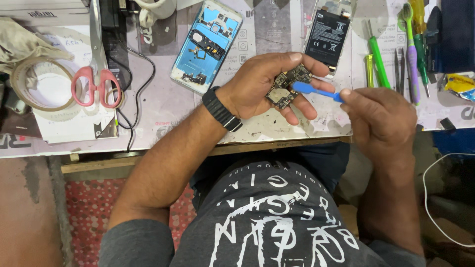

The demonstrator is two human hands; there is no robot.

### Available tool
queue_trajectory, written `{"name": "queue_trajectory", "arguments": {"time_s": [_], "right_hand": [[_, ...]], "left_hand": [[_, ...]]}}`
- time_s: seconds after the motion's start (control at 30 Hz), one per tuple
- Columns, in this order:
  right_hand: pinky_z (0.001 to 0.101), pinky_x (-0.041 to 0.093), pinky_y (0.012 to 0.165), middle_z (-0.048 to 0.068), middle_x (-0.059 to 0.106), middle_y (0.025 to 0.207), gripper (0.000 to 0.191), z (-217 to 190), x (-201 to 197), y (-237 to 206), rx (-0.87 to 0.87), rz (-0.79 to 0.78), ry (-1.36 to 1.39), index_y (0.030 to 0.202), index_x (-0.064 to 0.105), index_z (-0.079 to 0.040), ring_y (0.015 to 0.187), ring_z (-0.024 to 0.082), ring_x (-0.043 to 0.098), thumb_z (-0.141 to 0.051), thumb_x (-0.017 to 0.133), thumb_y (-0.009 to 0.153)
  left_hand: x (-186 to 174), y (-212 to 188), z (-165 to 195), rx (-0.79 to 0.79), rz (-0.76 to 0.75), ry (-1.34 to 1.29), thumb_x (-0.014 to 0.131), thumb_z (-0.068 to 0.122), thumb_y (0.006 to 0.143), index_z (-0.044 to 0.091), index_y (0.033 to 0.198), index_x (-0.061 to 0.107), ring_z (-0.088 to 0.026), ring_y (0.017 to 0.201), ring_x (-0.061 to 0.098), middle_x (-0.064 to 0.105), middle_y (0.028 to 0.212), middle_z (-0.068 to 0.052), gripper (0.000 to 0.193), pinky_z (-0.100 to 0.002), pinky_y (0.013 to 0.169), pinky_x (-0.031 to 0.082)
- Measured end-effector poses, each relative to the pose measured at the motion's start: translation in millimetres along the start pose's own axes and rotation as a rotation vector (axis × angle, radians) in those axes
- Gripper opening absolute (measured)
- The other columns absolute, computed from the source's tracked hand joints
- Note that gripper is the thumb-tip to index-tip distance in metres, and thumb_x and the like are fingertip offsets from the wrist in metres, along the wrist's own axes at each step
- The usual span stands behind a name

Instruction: The person holds a disassembled phone motherboard in one hand and scrubs it with a blue brush, spraying liquid from a spray bottle onto the board and continuing to brush it over the workbench.

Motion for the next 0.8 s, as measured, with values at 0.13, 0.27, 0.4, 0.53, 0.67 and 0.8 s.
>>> {"name": "queue_trajectory", "arguments": {"time_s": [0.13, 0.27, 0.4, 0.53, 0.67, 0.8], "right_hand": [[0.0378, 0.055, 0.071, 0.016, 0.071, 0.099, 0.024, 4, -6, 0, -0.010, -0.015, 0.031, 0.116, 0.068, -0.005, 0.086, 0.031, 0.071, 0.003, 0.077, 0.095], [0.0351, 0.056, 0.075, 0.017, 0.070, 0.104, 0.024, 6, -18, 1, 0.070, 0.038, 0.062, 0.121, 0.065, -0.004, 0.091, 0.030, 0.072, 0.004, 0.077, 0.102], [0.0386, 0.055, 0.071, 0.018, 0.071, 0.100, 0.030, -1, -10, 5, 0.001, 0.019, -0.020, 0.118, 0.066, -0.004, 0.089, 0.033, 0.071, 0.008, 0.076, 0.093], [0.0387, 0.055, 0.073, 0.018, 0.070, 0.100, 0.028, -2, -5, 8, 0.025, 0.030, 0.000, 0.119, 0.064, -0.003, 0.088, 0.033, 0.070, 0.008, 0.077, 0.097], [0.0389, 0.054, 0.071, 0.016, 0.071, 0.098, 0.034, -3, 0, 8, 0.021, -0.027, 0.027, 0.124, 0.068, -0.007, 0.084, 0.032, 0.069, 0.005, 0.080, 0.095], [0.0369, 0.055, 0.073, 0.016, 0.070, 0.101, 0.030, -2, -1, 11, 0.029, 0.013, 0.057, 0.125, 0.066, -0.006, 0.087, 0.031, 0.071, 0.007, 0.077, 0.100]], "left_hand": [[2, 1, 1, 0.012, -0.017, 0.003, 0.040, 0.037, 0.110, -0.009, 0.141, 0.052, -0.038, 0.092, 0.077, 0.062, 0.138, -0.030, 0.057, -0.040, 0.065, 0.067], [1, 2, 2, 0.004, -0.005, 0.030, 0.039, 0.043, 0.108, -0.009, 0.141, 0.052, -0.038, 0.090, 0.077, 0.062, 0.139, -0.030, 0.063, -0.040, 0.063, 0.067], [1, 1, 1, 0.004, 0.007, 0.098, 0.033, 0.061, 0.110, -0.008, 0.140, 0.054, -0.035, 0.084, 0.078, 0.065, 0.136, -0.032, 0.078, -0.038, 0.060, 0.067], [-1, 2, -1, -0.015, 0.052, 0.100, 0.031, 0.072, 0.104, -0.008, 0.140, 0.053, -0.032, 0.081, 0.077, 0.067, 0.132, -0.034, 0.090, -0.036, 0.058, 0.066], [-3, 6, -3, -0.029, 0.042, 0.081, 0.029, 0.082, 0.096, -0.009, 0.137, 0.054, -0.032, 0.077, 0.078, 0.066, 0.130, -0.035, 0.103, -0.037, 0.058, 0.067], [-6, 6, -4, -0.026, -0.009, 0.037, 0.029, 0.084, 0.095, -0.007, 0.137, 0.054, -0.030, 0.076, 0.077, 0.066, 0.133, -0.037, 0.104, -0.036, 0.059, 0.066]]}}
Point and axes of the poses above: each hand's wrist, its own y-axis towards the middle knuckle, its own x-axis out of the palm, z = x × y, the point moved 5 cm from there along y, towards the middle knuckle
